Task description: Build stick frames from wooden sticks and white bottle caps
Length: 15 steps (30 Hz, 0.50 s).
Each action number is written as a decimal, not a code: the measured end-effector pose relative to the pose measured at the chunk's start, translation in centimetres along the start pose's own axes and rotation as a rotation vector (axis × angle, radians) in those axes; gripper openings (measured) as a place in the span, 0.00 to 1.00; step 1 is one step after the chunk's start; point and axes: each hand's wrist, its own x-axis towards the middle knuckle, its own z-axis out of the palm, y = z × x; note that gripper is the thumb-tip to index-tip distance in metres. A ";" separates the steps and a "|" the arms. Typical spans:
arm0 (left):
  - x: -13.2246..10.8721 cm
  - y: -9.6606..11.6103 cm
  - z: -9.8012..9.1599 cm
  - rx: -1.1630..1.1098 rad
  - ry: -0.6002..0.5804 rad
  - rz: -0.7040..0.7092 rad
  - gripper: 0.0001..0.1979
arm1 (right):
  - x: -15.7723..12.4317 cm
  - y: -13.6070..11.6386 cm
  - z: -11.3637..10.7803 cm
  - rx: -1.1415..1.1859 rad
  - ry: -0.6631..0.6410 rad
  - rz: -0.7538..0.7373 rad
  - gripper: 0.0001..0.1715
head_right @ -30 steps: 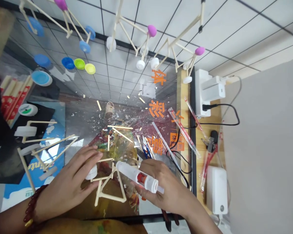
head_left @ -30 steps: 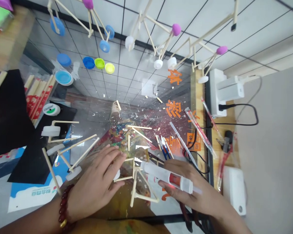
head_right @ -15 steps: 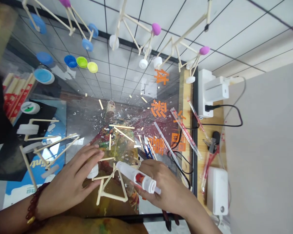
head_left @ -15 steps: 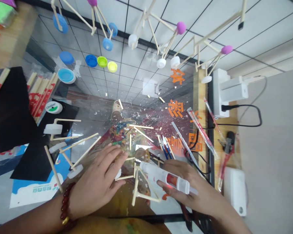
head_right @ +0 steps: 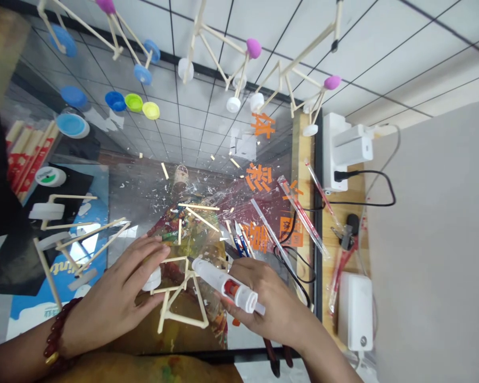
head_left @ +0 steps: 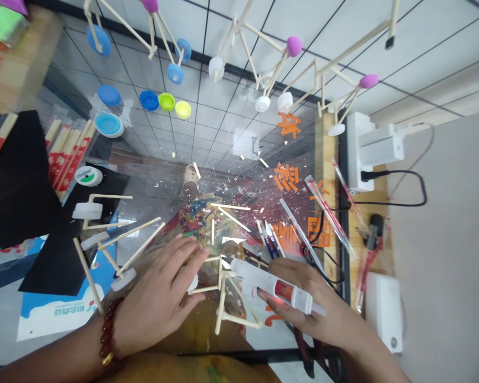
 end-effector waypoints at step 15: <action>-0.1 0.0 0.1 0.017 0.007 0.019 0.34 | -0.3 0.2 0.5 -0.003 -0.030 -0.015 0.16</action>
